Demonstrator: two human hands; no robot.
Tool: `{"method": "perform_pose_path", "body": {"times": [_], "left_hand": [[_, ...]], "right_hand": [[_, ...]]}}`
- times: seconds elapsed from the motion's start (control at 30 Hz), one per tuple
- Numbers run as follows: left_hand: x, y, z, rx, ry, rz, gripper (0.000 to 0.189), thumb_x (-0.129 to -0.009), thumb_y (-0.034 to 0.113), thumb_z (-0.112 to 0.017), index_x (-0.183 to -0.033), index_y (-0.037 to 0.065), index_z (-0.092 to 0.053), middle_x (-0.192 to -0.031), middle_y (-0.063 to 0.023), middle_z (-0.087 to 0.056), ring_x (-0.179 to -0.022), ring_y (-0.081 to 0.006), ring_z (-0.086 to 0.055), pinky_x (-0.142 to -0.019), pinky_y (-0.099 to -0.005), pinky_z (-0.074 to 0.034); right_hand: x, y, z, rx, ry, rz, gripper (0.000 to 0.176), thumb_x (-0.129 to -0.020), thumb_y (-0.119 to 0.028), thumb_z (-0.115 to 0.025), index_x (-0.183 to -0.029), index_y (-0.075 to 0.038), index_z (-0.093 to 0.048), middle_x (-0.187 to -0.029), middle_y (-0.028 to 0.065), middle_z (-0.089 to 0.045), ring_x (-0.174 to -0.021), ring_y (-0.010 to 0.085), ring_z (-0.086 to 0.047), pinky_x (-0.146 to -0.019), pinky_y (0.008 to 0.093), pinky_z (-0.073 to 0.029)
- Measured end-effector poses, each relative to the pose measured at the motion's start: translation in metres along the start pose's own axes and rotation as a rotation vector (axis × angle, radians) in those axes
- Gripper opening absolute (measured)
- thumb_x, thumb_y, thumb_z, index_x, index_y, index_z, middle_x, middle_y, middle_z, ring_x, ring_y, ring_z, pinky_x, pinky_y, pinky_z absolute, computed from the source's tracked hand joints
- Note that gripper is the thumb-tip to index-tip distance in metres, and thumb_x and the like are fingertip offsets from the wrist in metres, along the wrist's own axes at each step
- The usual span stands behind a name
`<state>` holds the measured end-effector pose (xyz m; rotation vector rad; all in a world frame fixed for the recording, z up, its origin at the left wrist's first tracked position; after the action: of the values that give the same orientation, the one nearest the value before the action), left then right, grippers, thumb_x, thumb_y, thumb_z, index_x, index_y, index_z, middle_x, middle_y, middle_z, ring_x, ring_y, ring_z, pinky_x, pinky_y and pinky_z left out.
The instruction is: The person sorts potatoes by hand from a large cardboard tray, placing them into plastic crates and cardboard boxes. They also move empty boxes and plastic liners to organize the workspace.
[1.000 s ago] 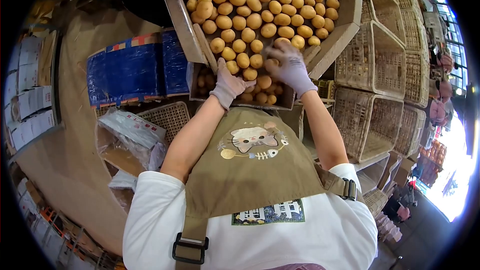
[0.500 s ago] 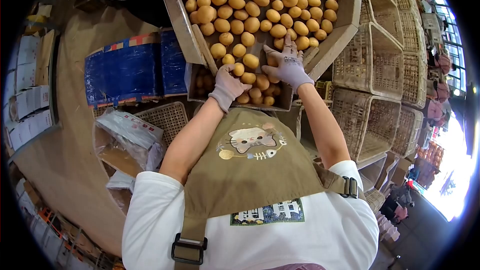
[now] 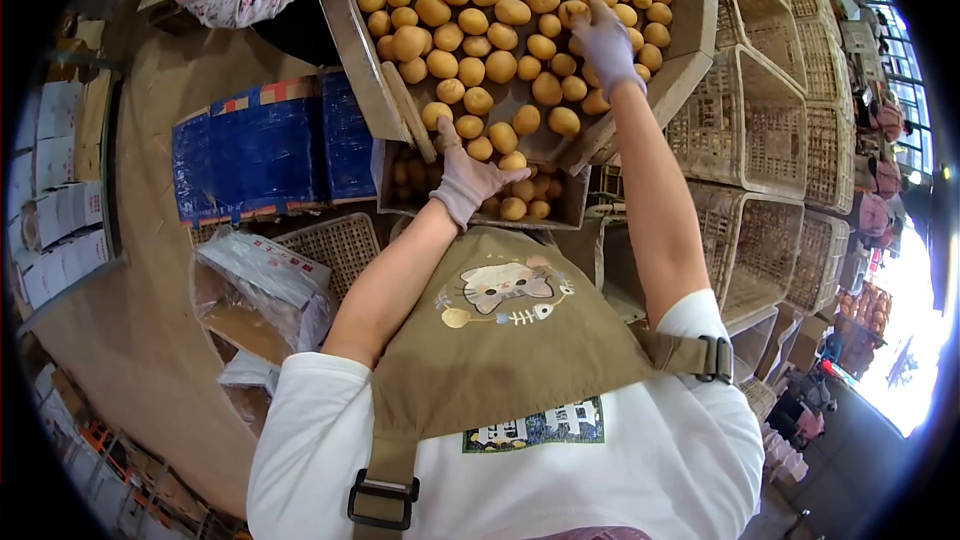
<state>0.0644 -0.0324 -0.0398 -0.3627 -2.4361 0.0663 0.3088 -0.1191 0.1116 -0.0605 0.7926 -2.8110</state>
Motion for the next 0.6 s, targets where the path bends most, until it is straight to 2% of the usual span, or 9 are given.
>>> {"method": "perform_pose_path", "body": {"times": [0.07,0.1,0.2,0.23,0.27,0.37,0.43,0.47,0.6], "left_hand": [[-0.001,-0.003,-0.002,0.055,0.035,0.009,0.118,-0.070,0.091,-0.054,-0.158,0.021,-0.019,-0.164,-0.0097,-0.019,-0.149,-0.0440,-0.016,-0.109,-0.0784,-0.016],[-0.002,-0.002,-0.002,0.086,0.052,0.010,0.119,-0.069,0.092,-0.054,-0.158,0.021,-0.018,-0.165,-0.0086,-0.017,-0.149,-0.0438,-0.015,-0.109,-0.0786,-0.016],[-0.001,-0.001,-0.003,0.123,0.074,-0.011,0.121,-0.068,0.092,-0.054,-0.158,0.021,-0.017,-0.164,-0.0090,-0.019,-0.149,-0.0447,-0.017,-0.108,-0.0793,-0.015],[-0.011,-0.001,0.005,0.060,-0.106,0.017,0.121,-0.068,0.093,-0.053,-0.158,0.021,-0.017,-0.164,-0.0091,-0.019,-0.147,-0.0456,-0.021,-0.109,-0.0794,-0.012],[-0.016,-0.003,0.009,0.121,-0.173,0.070,0.121,-0.068,0.093,-0.053,-0.158,0.021,-0.017,-0.164,-0.0097,-0.018,-0.147,-0.0458,-0.022,-0.110,-0.0793,-0.011],[-0.003,-0.002,0.000,0.078,0.064,-0.044,0.122,-0.067,0.093,-0.054,-0.158,0.023,-0.014,-0.165,-0.0107,-0.016,-0.148,-0.0449,-0.019,-0.109,-0.0802,-0.011],[-0.004,-0.002,-0.003,0.076,0.023,-0.023,0.119,-0.068,0.093,-0.051,-0.158,0.022,-0.019,-0.164,-0.0091,-0.019,-0.148,-0.0455,-0.019,-0.109,-0.0802,-0.011],[-0.004,-0.003,-0.006,0.038,-0.068,-0.008,0.119,-0.068,0.094,-0.050,-0.158,0.021,-0.020,-0.164,-0.0085,-0.021,-0.148,-0.0459,-0.019,-0.109,-0.0799,-0.012],[-0.001,0.005,-0.009,-0.019,-0.254,0.011,0.119,-0.068,0.092,-0.052,-0.158,0.020,-0.021,-0.164,-0.0086,-0.019,-0.149,-0.0429,-0.015,-0.112,-0.0763,-0.014]], "right_hand": [[-0.016,-0.003,-0.017,0.277,-0.187,-0.114,0.057,-0.092,-0.038,-0.055,-0.141,-0.010,-0.050,-0.140,0.0196,-0.054,-0.124,0.0376,-0.056,-0.102,0.0441,-0.047],[-0.011,-0.008,-0.024,0.333,-0.253,-0.019,0.060,-0.089,-0.042,-0.058,-0.138,-0.007,-0.050,-0.140,0.0218,-0.053,-0.125,0.0390,-0.055,-0.102,0.0435,-0.047],[-0.003,0.002,-0.047,0.246,-0.356,-0.060,0.070,-0.082,-0.046,-0.067,-0.136,-0.006,-0.050,-0.133,0.0238,-0.058,-0.123,0.0384,-0.057,-0.103,0.0438,-0.046],[0.003,0.003,-0.043,0.209,-0.278,-0.069,0.066,-0.079,-0.045,-0.070,-0.129,-0.004,-0.057,-0.126,0.0219,-0.063,-0.120,0.0365,-0.059,-0.102,0.0425,-0.046],[0.011,0.004,-0.040,0.094,-0.233,0.030,0.055,-0.083,-0.039,-0.067,-0.123,-0.002,-0.061,-0.121,0.0195,-0.067,-0.116,0.0332,-0.062,-0.099,0.0408,-0.048],[0.042,0.039,-0.050,-0.495,-0.271,0.145,0.037,-0.095,-0.032,-0.059,-0.119,-0.004,-0.061,-0.113,0.0147,-0.067,-0.099,0.0264,-0.065,-0.089,0.0392,-0.054],[0.085,0.032,-0.028,-1.595,-0.353,-0.220,0.036,-0.101,-0.036,-0.052,-0.127,-0.011,-0.054,-0.111,0.0128,-0.064,-0.086,0.0222,-0.064,-0.080,0.0407,-0.059],[0.101,0.038,-0.021,-1.764,-0.363,-0.448,0.045,-0.099,-0.037,-0.057,-0.135,-0.012,-0.049,-0.114,0.0135,-0.063,-0.083,0.0220,-0.063,-0.083,0.0426,-0.058],[0.171,0.096,0.050,-1.879,-0.127,-0.339,0.054,-0.096,-0.035,-0.061,-0.141,-0.008,-0.047,-0.119,0.0166,-0.063,-0.084,0.0239,-0.063,-0.085,0.0421,-0.057]]}}
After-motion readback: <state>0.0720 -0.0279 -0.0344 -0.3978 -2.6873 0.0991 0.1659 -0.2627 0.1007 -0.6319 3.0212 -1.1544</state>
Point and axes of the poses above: each hand's wrist, its own x-axis away from the middle knuckle, its own z-axis out of the back of the hand, y = z × x, the point moved 7 cm from there along -x, towards the middle knuckle
